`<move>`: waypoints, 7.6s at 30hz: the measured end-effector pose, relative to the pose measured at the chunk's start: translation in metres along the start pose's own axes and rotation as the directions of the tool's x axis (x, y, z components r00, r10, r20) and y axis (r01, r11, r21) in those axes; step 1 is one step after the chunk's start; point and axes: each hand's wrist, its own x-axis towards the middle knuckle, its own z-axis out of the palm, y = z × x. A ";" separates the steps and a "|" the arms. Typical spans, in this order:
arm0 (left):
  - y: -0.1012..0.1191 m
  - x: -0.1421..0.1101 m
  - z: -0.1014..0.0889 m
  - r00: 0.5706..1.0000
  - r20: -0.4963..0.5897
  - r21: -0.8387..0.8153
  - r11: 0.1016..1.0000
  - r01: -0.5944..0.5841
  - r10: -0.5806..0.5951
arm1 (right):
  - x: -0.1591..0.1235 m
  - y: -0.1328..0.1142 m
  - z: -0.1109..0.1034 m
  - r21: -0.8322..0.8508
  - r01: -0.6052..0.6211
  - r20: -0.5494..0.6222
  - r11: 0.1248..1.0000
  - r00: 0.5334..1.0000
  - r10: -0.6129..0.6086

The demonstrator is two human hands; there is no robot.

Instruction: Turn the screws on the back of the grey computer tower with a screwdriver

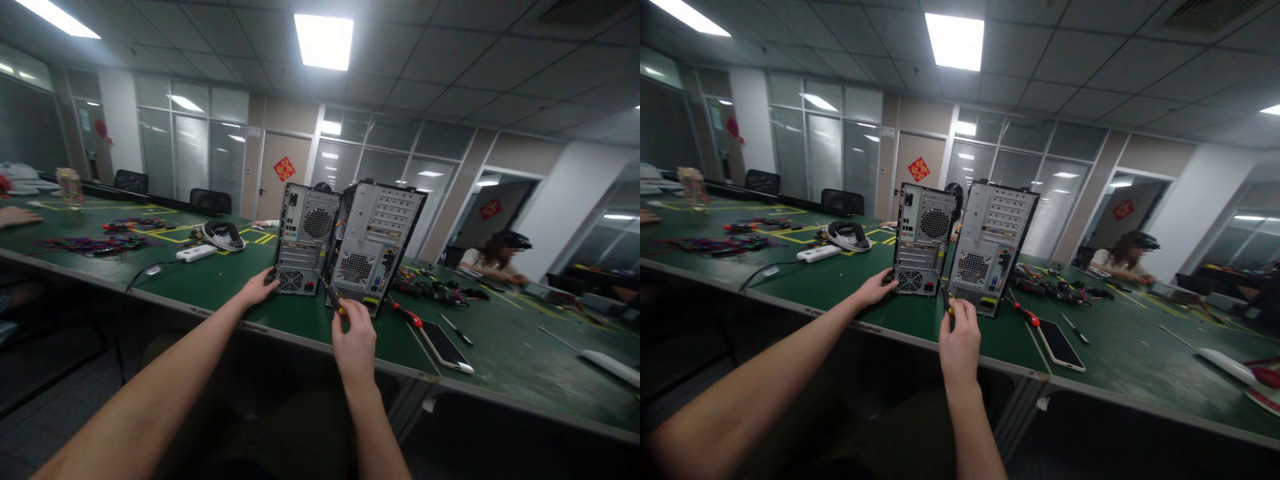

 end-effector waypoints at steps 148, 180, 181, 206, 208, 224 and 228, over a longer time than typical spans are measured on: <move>0.007 -0.003 -0.002 1.000 -0.002 0.030 0.999 0.020 -0.019 | -0.002 0.000 0.002 -0.001 -0.020 -0.023 1.000 1.000 0.020; 0.009 -0.004 -0.002 1.000 -0.008 0.043 0.999 0.026 -0.026 | -0.003 0.000 0.002 0.005 -0.018 -0.026 1.000 0.999 0.018; 0.009 -0.004 -0.001 1.000 -0.008 0.042 0.999 0.025 -0.025 | -0.003 0.000 0.002 0.010 -0.021 -0.027 1.000 0.999 0.021; 0.013 -0.006 -0.004 0.999 -0.004 0.040 0.999 0.033 -0.033 | -0.003 0.001 0.002 -0.012 -0.037 -0.029 0.999 0.999 0.037; 0.012 -0.006 -0.003 1.000 -0.002 0.028 0.999 0.029 -0.029 | -0.003 0.000 0.002 -0.013 -0.017 -0.035 1.000 0.999 0.017; 0.011 -0.006 -0.003 1.000 0.011 0.025 0.999 0.019 -0.020 | -0.002 0.000 0.002 0.000 -0.051 -0.055 0.999 0.997 0.051; 0.010 -0.005 -0.002 1.000 0.003 0.030 0.999 0.021 -0.022 | -0.002 -0.001 0.002 -0.003 -0.033 -0.066 0.999 0.997 0.033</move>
